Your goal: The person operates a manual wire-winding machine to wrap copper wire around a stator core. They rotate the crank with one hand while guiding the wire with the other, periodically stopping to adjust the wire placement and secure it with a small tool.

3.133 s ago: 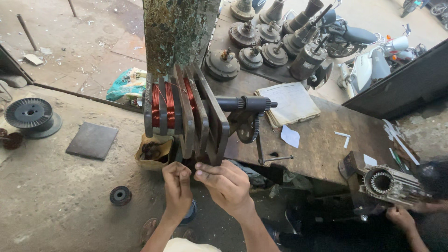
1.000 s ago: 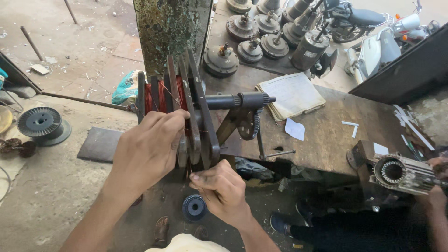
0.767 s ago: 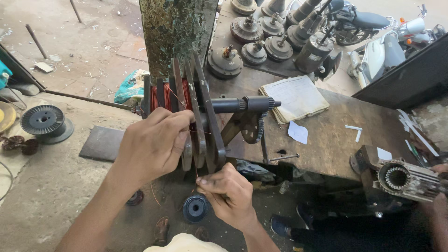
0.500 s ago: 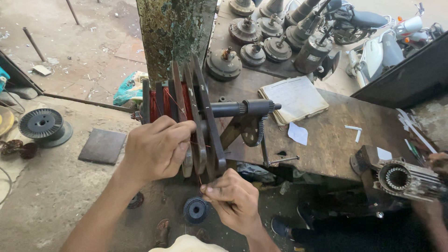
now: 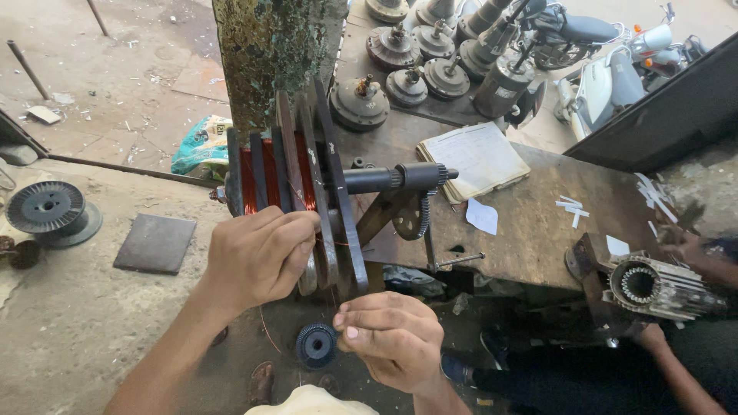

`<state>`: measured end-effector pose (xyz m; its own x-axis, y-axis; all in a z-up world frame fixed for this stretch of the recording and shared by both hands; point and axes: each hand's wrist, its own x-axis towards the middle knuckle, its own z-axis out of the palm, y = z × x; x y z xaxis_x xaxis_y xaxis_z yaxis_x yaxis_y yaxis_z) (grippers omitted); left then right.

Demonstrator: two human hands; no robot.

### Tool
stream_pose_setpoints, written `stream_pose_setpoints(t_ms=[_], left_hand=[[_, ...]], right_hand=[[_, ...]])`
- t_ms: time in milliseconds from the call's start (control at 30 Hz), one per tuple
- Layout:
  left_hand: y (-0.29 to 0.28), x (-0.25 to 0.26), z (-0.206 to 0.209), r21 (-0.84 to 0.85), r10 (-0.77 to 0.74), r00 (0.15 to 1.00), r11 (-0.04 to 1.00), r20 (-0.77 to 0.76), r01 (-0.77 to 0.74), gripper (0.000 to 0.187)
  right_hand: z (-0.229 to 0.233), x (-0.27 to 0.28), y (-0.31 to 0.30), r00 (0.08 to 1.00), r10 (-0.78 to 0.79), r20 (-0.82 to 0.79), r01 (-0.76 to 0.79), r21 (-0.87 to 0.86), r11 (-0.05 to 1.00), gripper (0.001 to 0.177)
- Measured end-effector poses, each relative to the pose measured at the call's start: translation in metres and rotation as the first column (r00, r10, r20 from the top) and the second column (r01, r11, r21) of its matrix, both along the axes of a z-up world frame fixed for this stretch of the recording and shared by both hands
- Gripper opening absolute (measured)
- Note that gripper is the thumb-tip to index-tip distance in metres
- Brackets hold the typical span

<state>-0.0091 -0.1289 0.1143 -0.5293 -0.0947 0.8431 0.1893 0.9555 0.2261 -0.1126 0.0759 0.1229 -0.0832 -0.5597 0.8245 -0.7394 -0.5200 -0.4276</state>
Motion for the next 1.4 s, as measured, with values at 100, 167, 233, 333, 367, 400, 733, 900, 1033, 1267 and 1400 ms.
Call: stream_pose_setpoints(t_ms=[100, 167, 233, 333, 367, 400, 733, 900, 1033, 1267, 1400], left_hand=[[0.005, -0.001, -0.002, 0.099, 0.046, 0.999, 0.994, -0.010, -0.045, 0.022], [0.007, -0.003, -0.005, 0.164, 0.045, 0.999, 0.986, -0.021, -0.041, 0.021], [0.008, -0.003, -0.008, 0.155, 0.053, 0.998, 0.987, -0.029, -0.048, 0.022], [0.006, -0.004, -0.014, 0.136, 0.065, 0.997, 0.989, -0.030, -0.060, 0.022], [0.005, -0.004, -0.015, 0.130, 0.070, 0.997, 0.989, -0.030, -0.065, 0.022], [0.005, -0.004, -0.017, 0.120, 0.066, 0.997, 0.991, -0.039, -0.061, 0.022], [0.003, -0.001, -0.010, 0.033, 0.012, 0.994, 0.999, -0.107, -0.008, 0.028], [0.004, -0.001, -0.003, 0.046, 0.013, 0.998, 0.999, -0.066, -0.010, 0.028], [0.006, -0.002, -0.003, 0.051, 0.038, 0.998, 0.998, -0.043, -0.035, 0.028], [0.004, -0.002, 0.000, 0.064, 0.052, 0.998, 0.997, -0.028, -0.050, 0.027], [0.004, -0.001, 0.004, 0.069, 0.045, 0.999, 0.997, -0.013, -0.044, 0.026]], right_hand=[[-0.003, 0.003, 0.001, 1.000, 0.019, 0.001, -0.019, -0.014, 1.000, 0.030], [-0.004, 0.004, 0.001, 0.999, 0.034, 0.018, -0.033, -0.030, 0.999, 0.030], [-0.006, 0.004, 0.002, 0.999, 0.037, 0.036, -0.035, -0.044, 0.998, 0.030], [-0.007, 0.005, 0.005, 0.998, 0.046, 0.043, -0.044, -0.041, 0.998, 0.029], [-0.008, 0.005, 0.006, 0.998, 0.041, 0.042, -0.040, -0.021, 0.999, 0.029], [-0.008, 0.007, 0.008, 0.998, 0.038, 0.040, -0.038, -0.002, 0.999, 0.029], [-0.005, 0.010, 0.014, 0.997, -0.037, 0.064, 0.035, 0.033, 0.999, 0.030], [-0.005, 0.011, 0.013, 0.998, -0.042, 0.041, 0.040, 0.034, 0.999, 0.029], [-0.008, 0.007, 0.013, 0.997, -0.011, 0.076, 0.010, 0.005, 1.000, 0.030], [0.015, -0.029, 0.000, 0.943, -0.323, -0.076, 0.332, 0.203, 0.921, 0.042], [0.031, -0.029, -0.026, 0.932, -0.363, 0.008, 0.330, 0.400, 0.855, 0.033]])
